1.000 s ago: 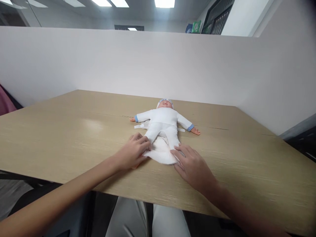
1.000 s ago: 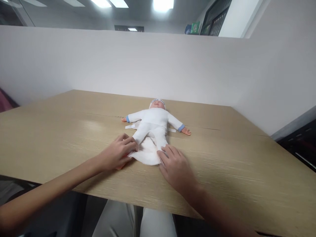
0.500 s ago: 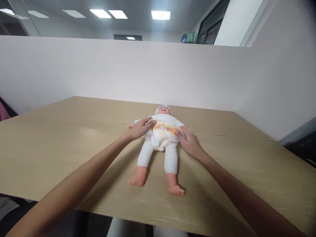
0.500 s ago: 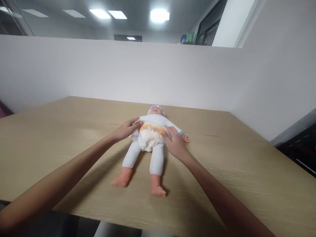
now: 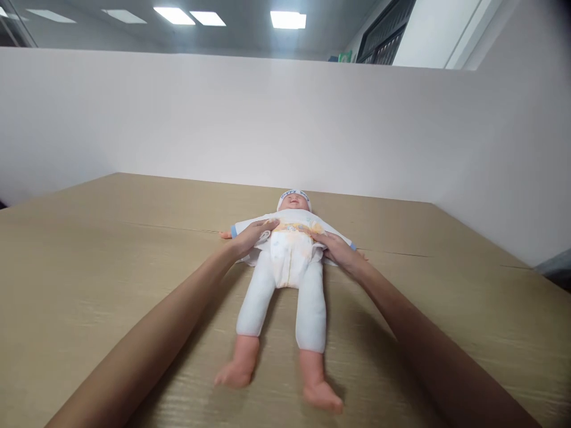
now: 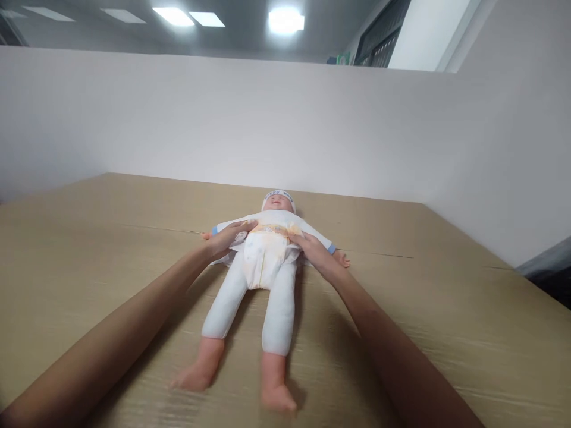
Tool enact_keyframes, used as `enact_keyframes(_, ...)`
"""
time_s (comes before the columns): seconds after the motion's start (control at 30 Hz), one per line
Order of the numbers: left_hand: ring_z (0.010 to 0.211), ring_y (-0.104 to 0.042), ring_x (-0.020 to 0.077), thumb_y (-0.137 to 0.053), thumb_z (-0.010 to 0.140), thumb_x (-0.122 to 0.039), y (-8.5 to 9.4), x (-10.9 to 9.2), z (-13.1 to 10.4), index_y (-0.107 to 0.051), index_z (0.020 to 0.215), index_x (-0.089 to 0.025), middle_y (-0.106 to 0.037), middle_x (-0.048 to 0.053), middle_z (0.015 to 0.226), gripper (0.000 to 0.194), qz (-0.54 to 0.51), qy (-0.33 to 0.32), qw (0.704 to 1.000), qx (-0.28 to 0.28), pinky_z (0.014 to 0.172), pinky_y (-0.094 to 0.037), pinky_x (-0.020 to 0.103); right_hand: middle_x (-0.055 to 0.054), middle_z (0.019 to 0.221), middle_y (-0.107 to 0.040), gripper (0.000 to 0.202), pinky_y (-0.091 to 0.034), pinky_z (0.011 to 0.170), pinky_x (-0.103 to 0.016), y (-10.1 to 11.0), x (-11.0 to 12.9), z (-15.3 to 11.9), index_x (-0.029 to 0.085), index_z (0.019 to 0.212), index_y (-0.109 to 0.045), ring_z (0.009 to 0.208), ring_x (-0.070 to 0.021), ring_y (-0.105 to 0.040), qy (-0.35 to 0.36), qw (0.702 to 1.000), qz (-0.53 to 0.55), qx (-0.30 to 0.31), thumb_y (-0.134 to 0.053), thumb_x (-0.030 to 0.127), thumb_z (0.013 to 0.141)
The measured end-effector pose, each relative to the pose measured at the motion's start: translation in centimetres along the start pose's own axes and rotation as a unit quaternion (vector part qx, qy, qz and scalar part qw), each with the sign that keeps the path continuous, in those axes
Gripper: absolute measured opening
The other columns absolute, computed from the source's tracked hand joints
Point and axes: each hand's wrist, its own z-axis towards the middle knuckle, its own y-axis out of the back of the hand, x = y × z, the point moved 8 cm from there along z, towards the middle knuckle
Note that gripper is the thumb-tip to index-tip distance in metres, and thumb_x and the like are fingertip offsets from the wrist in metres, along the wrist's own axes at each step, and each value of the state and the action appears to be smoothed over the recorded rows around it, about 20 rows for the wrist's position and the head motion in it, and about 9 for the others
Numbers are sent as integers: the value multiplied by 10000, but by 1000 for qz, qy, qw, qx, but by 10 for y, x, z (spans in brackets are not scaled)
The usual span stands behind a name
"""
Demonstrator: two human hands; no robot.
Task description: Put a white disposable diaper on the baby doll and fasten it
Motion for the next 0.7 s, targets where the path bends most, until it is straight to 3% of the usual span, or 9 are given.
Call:
enact_keyframes(0.23, 965, -713, 235, -813, 880, -653, 2, 3, 2, -759, 1028, -179, -786, 53, 1001, 500, -37, 29, 998, 52, 835, -552, 319, -66, 1209, -823, 512, -560, 1107, -477, -3, -12, 4, 270, 1100, -813, 1209, -322, -719, -25, 998, 42, 39, -749, 730, 884)
enact_keyframes(0.43, 906, -736, 217, -845, 862, -653, -2, 2, -16, -779, 978, -164, -811, 87, 1024, 507, -45, 55, 991, 116, 827, -580, 323, -68, 1237, -818, 486, -560, 1111, -433, -19, 6, -22, 269, 1119, -828, 1166, -294, -741, -53, 986, 84, 131, -789, 697, 892)
enact_keyframes(0.57, 927, -755, 215, -871, 834, -659, -2, 3, -23, -814, 1056, -172, -831, 99, 1106, 538, -26, 79, 985, 152, 829, -597, 309, -54, 1186, -816, 472, -593, 941, -361, -13, 33, -42, 265, 1111, -818, 1108, -271, -736, -39, 979, -63, 188, -717, 697, 950)
enact_keyframes(0.7, 908, -755, 223, -880, 806, -685, 1, 2, -22, -821, 1058, -163, -835, 105, 1087, 582, -11, 82, 985, 151, 793, -589, 313, -38, 1017, -810, 395, -554, 810, -338, 8, 71, -43, 242, 1015, -783, 914, -234, -720, 70, 952, -290, 76, -659, 617, 995)
